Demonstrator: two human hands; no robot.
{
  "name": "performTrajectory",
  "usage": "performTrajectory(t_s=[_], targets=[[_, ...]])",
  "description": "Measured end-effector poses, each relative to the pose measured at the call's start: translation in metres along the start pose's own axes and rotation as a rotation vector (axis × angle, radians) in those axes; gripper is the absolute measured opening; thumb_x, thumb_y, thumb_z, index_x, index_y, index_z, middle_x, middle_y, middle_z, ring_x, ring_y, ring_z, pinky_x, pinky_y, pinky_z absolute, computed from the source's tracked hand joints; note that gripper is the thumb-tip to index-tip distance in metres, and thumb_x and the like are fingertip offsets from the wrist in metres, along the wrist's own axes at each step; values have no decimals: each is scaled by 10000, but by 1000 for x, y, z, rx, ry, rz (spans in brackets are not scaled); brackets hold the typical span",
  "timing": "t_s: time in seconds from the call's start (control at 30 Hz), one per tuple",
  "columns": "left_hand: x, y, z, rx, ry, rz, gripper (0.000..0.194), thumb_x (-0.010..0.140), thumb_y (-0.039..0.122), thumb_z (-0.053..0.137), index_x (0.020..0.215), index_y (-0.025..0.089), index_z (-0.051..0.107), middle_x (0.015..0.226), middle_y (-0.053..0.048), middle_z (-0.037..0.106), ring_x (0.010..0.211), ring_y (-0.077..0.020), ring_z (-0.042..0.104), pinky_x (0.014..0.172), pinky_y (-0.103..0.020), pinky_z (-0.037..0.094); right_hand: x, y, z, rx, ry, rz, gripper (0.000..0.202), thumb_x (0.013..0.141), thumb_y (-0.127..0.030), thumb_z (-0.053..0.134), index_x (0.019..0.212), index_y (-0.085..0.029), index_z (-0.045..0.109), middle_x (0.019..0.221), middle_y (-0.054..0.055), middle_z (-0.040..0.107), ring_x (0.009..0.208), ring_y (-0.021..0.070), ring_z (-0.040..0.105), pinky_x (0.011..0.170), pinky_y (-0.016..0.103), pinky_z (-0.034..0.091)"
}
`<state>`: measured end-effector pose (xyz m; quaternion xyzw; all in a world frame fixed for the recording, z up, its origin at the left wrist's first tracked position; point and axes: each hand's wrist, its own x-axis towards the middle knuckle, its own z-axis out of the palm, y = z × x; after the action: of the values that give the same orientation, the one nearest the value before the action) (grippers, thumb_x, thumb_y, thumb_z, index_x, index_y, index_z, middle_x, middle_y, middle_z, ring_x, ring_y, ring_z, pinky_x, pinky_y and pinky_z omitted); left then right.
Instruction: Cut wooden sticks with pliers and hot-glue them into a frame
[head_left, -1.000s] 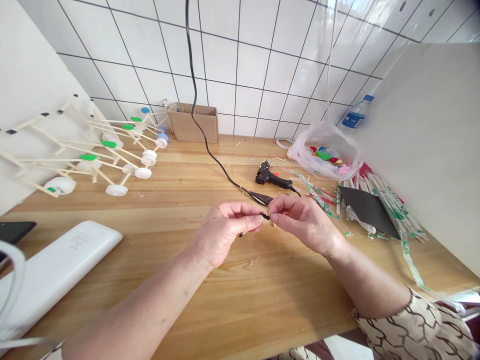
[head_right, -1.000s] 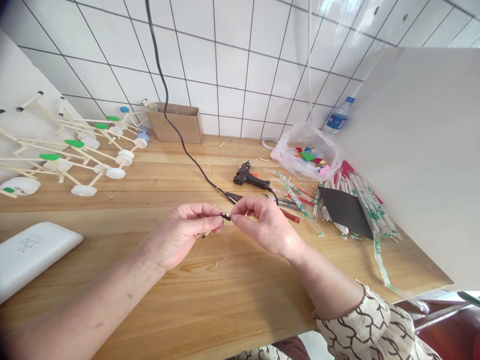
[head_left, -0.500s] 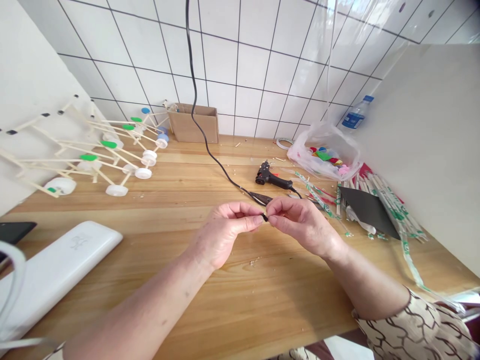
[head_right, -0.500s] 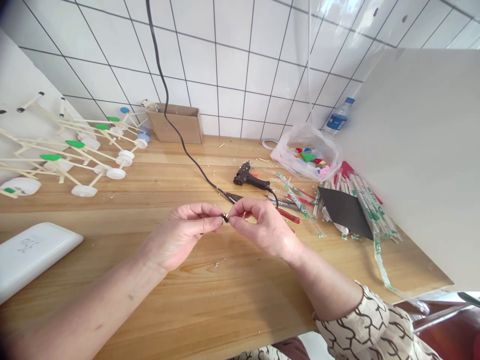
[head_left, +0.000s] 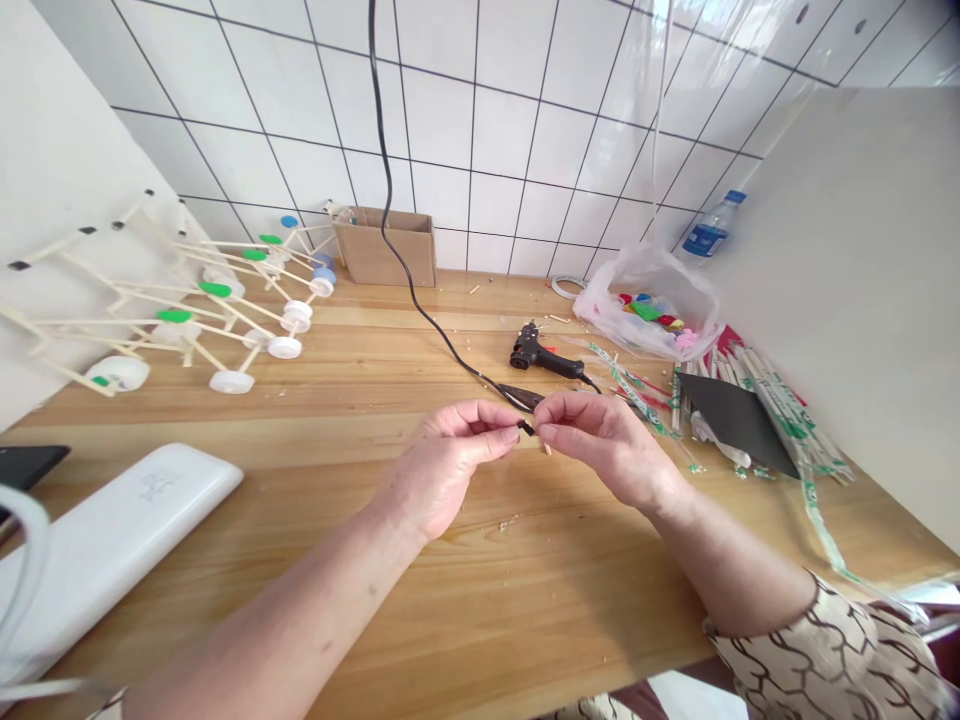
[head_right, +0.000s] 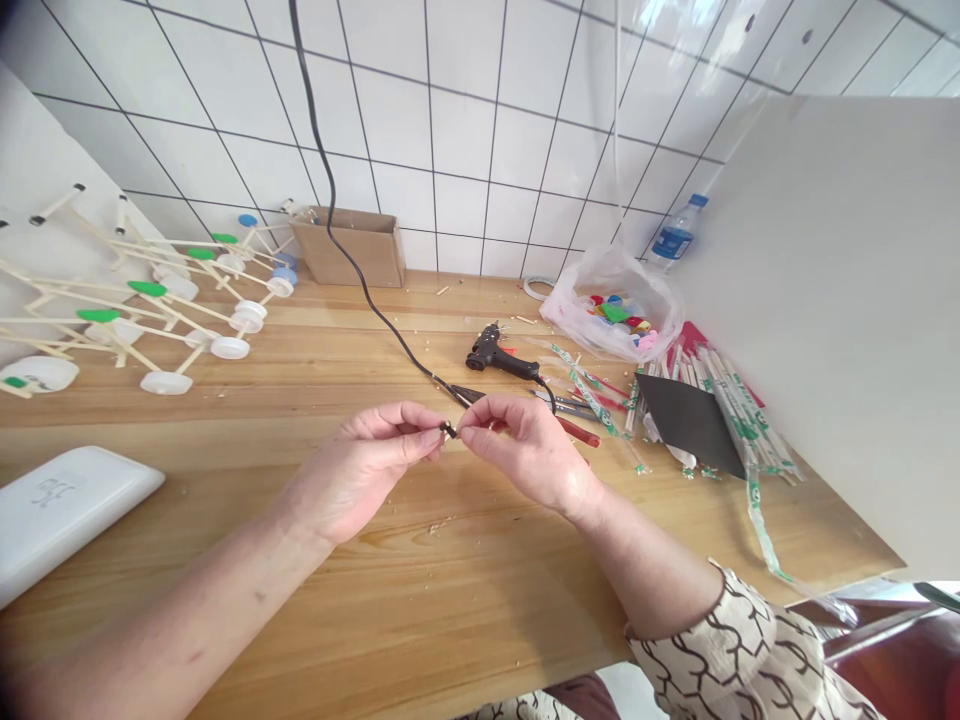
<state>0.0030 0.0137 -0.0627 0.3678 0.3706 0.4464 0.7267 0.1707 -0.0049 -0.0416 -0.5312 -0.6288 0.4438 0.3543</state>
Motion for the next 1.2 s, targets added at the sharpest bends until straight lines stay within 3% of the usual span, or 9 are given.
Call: performTrajectory(t_s=[1.2], targets=[[0, -6, -2, 39, -21, 45, 100, 566, 147, 749, 656, 180, 717, 679, 4, 687, 699, -104, 577, 725, -245, 438, 1, 5, 4, -14, 6, -84, 116, 768, -269, 573, 740, -163, 612, 691, -5, 580, 661, 118, 480, 627, 252, 370]])
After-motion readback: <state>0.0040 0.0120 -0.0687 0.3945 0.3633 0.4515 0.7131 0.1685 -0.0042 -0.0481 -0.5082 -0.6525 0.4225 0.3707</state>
